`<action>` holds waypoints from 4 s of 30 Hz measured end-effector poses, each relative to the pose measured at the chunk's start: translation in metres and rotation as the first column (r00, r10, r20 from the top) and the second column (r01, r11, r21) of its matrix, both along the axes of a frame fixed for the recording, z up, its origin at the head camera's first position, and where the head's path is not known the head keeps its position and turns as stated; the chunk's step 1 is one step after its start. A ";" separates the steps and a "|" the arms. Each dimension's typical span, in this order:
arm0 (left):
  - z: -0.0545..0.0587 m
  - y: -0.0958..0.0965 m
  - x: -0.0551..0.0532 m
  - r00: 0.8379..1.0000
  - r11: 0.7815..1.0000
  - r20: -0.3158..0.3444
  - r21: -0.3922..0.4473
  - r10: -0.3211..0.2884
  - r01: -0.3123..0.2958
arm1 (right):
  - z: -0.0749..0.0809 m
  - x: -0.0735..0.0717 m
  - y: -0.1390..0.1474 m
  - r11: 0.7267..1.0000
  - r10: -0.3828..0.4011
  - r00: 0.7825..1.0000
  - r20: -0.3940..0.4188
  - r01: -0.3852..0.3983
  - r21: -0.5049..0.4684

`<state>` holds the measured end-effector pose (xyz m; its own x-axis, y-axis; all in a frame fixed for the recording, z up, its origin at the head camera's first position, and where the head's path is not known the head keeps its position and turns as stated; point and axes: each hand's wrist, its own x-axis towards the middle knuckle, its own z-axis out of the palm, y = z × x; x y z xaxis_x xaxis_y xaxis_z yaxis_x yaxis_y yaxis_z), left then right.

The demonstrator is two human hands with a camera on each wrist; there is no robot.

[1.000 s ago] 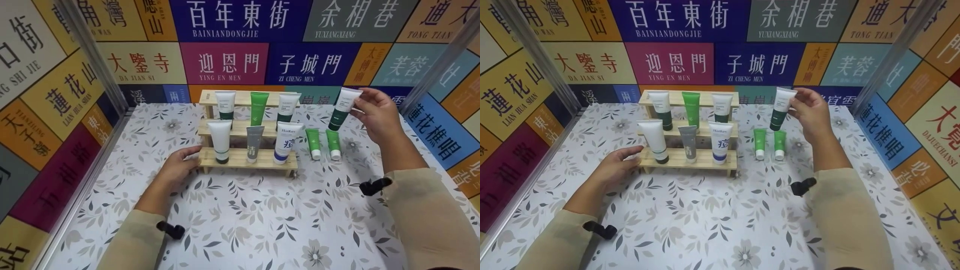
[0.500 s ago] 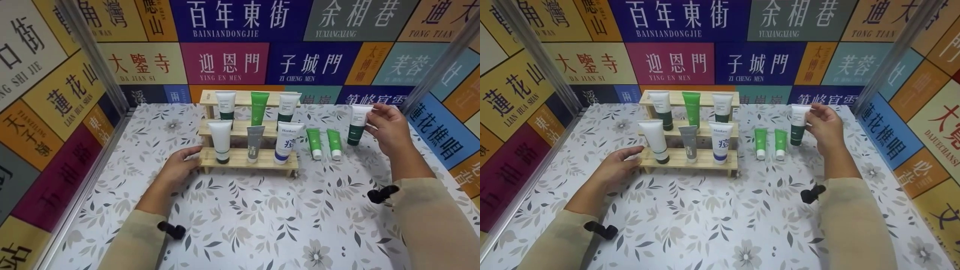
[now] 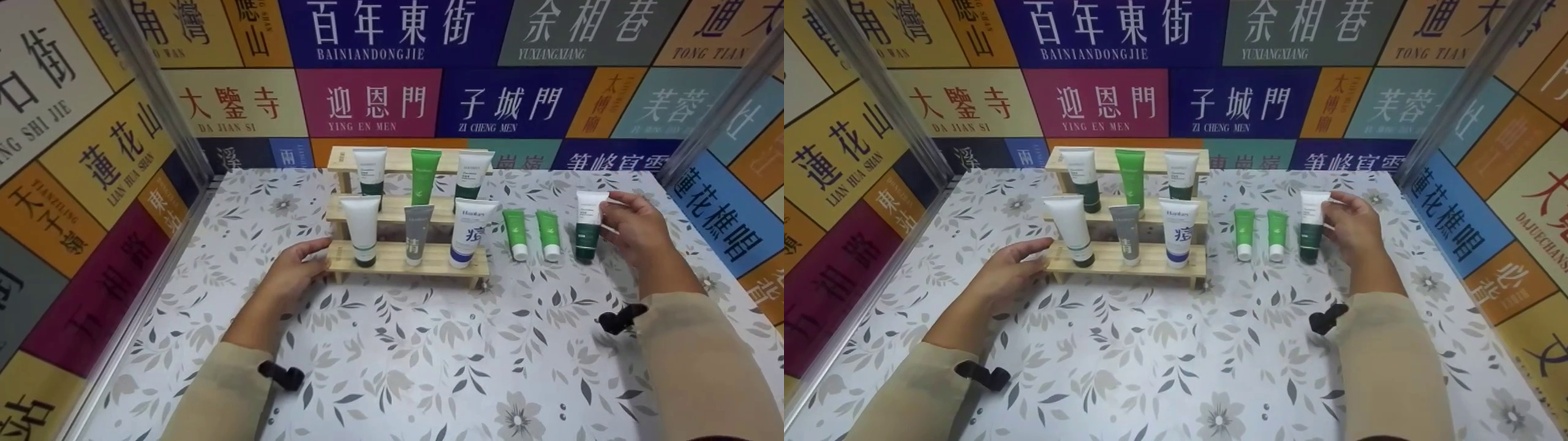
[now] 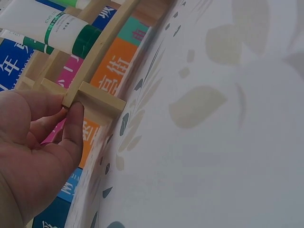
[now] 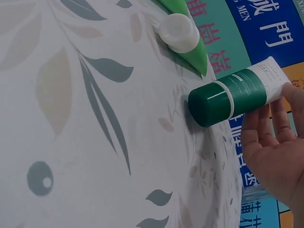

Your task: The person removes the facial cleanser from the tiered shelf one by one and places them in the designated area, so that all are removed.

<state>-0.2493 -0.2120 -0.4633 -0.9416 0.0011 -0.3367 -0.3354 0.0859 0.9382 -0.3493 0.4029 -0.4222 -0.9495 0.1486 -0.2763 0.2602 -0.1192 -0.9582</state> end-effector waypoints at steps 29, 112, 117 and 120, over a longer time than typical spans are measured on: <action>-0.003 -0.001 0.000 0.997 1.000 -0.071 0.010 -0.025 0.026 | -0.039 -0.041 0.001 0.965 -0.193 0.962 0.194 0.151 0.215; -0.007 -0.002 -0.001 0.993 0.999 -0.109 -0.036 -0.044 0.041 | 0.035 0.029 -0.149 0.980 0.073 0.913 -0.402 -0.140 -0.139; -0.005 -0.003 -0.001 0.996 0.998 -0.076 -0.054 -0.043 0.039 | 0.041 0.032 -0.164 0.978 0.114 0.903 -0.415 -0.174 -0.110; -0.005 -0.004 -0.002 0.997 0.998 -0.066 -0.051 -0.039 0.035 | 0.046 0.034 -0.172 0.977 0.133 0.894 -0.427 -0.191 -0.094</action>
<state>-0.2511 -0.2158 -0.4683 -0.9617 0.0214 -0.2733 -0.2676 0.1439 0.9527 -0.3156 0.2309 -0.3763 -0.9893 -0.0272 0.1434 -0.1328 -0.2408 -0.9614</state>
